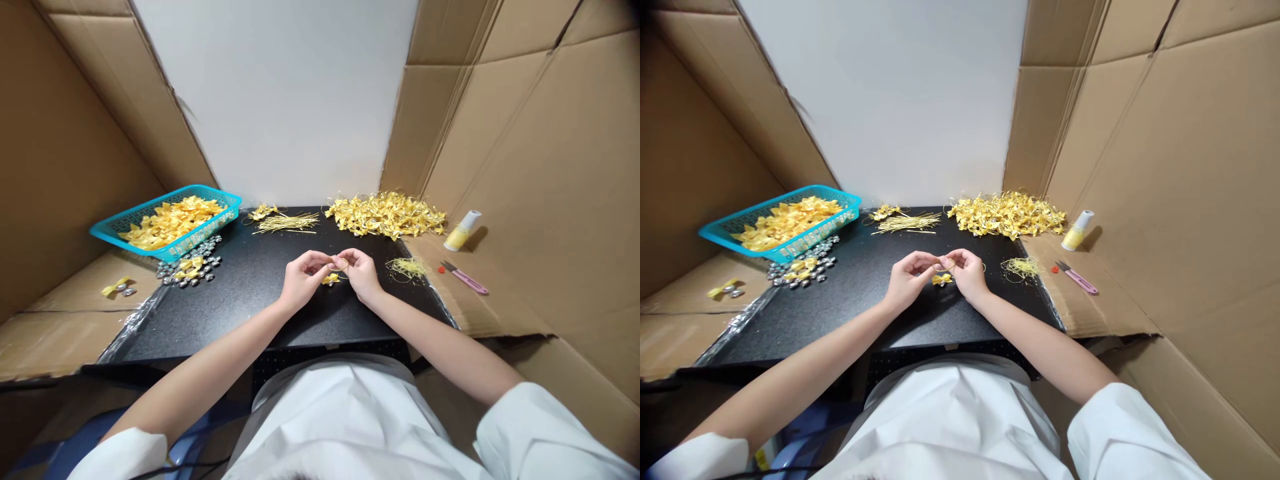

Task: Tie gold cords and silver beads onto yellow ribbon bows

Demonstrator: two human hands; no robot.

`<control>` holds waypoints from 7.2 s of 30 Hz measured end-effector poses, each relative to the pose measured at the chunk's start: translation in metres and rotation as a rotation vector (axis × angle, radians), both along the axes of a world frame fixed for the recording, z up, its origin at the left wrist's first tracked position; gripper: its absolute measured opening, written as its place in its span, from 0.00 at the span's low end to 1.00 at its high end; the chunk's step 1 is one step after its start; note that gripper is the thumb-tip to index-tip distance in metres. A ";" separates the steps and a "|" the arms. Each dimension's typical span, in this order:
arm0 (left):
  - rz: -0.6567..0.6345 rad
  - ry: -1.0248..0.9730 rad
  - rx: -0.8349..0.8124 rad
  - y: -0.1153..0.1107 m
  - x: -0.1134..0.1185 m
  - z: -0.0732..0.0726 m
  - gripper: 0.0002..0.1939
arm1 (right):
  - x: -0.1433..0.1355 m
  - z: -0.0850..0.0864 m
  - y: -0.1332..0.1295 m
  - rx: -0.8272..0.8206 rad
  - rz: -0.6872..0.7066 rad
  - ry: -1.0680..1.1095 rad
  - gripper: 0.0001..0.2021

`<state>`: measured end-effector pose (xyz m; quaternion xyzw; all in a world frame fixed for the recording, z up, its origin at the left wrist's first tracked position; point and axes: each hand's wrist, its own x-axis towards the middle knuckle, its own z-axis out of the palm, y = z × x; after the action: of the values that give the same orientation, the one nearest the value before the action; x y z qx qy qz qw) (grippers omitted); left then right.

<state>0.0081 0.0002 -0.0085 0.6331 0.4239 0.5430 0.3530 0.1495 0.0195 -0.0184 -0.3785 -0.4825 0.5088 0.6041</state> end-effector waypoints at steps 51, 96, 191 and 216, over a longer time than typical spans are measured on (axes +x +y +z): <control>0.076 0.627 0.086 0.003 -0.015 0.011 0.07 | 0.020 0.003 0.000 0.326 -0.121 -0.577 0.06; -0.029 0.018 -0.216 0.016 -0.020 0.006 0.13 | 0.057 0.034 0.010 -0.346 0.475 -0.044 0.02; -0.038 -0.296 -0.509 0.027 -0.017 0.001 0.20 | 0.049 0.083 -0.038 0.291 0.229 -0.133 0.12; -0.549 -0.637 -0.584 0.009 -0.023 0.028 0.26 | 0.079 0.012 -0.069 -0.303 0.284 0.249 0.13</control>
<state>-0.0148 0.0093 0.0198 0.3990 0.2475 0.4551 0.7566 0.2286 -0.0494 -0.0063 -0.3274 -0.3711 0.6980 0.5176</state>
